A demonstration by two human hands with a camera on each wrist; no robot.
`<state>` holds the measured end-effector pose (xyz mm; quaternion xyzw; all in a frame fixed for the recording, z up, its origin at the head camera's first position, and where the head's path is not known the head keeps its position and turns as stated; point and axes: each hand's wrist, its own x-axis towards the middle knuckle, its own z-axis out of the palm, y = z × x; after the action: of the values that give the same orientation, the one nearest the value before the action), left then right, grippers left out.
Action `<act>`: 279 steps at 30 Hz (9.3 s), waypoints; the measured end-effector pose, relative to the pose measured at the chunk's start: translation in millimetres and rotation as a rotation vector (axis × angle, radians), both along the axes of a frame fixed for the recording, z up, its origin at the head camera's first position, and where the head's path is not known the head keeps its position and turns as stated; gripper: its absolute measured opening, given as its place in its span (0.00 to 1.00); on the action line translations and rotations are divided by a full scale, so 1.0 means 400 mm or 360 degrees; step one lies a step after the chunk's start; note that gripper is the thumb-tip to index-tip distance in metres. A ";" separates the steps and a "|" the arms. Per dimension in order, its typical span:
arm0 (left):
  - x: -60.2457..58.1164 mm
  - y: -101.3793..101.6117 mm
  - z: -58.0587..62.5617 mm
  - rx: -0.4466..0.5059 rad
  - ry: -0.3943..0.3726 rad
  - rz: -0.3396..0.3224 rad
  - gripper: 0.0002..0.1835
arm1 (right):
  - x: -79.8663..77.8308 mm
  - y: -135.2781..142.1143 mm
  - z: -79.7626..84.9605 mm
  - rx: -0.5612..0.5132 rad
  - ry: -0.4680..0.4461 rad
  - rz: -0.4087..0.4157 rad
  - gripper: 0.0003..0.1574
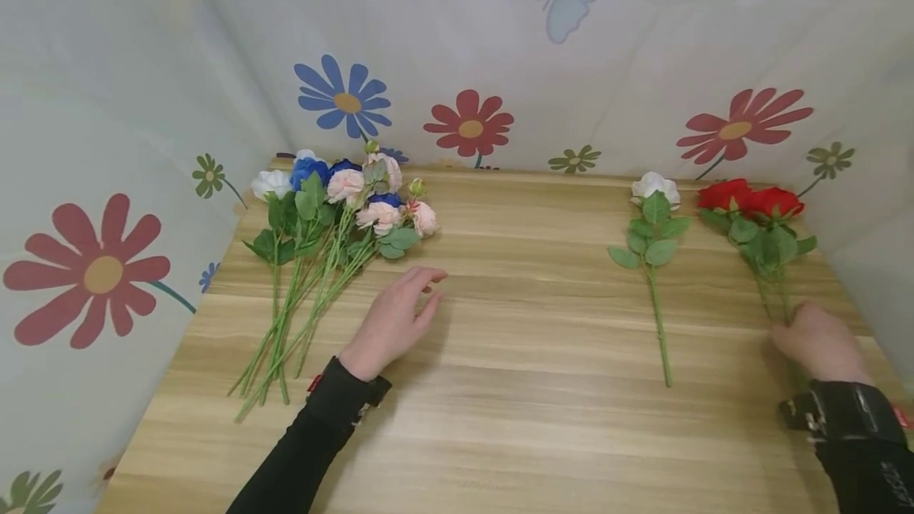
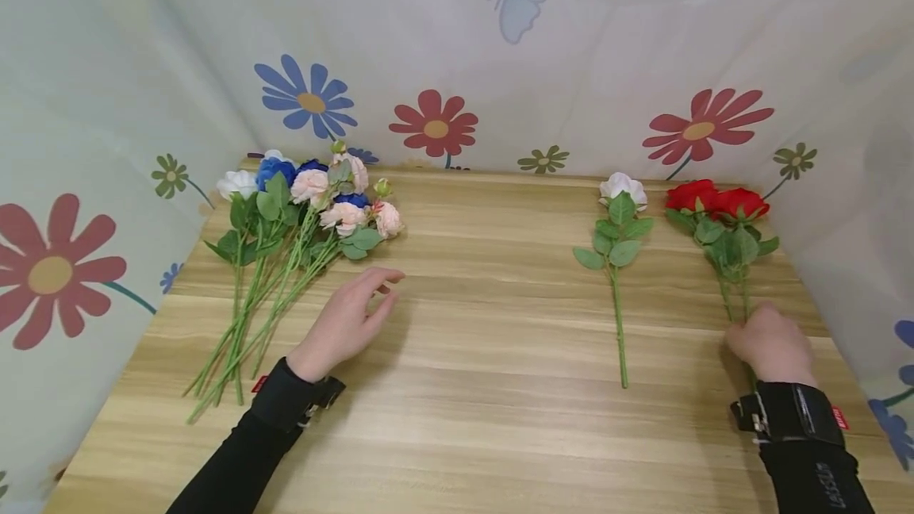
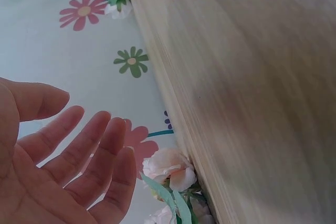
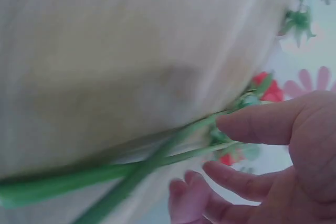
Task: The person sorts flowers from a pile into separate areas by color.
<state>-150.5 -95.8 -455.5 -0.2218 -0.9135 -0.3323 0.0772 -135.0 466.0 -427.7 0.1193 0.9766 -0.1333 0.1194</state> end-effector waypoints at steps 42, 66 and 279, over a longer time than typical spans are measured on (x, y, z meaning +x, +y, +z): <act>0.068 -0.222 0.066 -0.0360 0.0272 0.0735 0.23 | -0.084 -0.766 -0.009 -0.1874 0.0467 0.0081 0.12; 0.044 -0.372 0.049 -0.0666 -0.0667 0.0704 0.22 | -0.082 -0.939 -0.039 -0.2507 -0.0070 -0.0097 0.21; -0.053 0.188 0.023 -0.0317 -0.0129 0.0176 0.08 | -0.035 -0.607 -0.025 -0.1720 0.0384 -0.0054 0.21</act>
<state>-171.9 -20.8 -446.2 -0.1641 -0.9552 -0.2437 0.0361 -148.9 223.4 -437.8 0.0407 0.7739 -0.6302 0.0488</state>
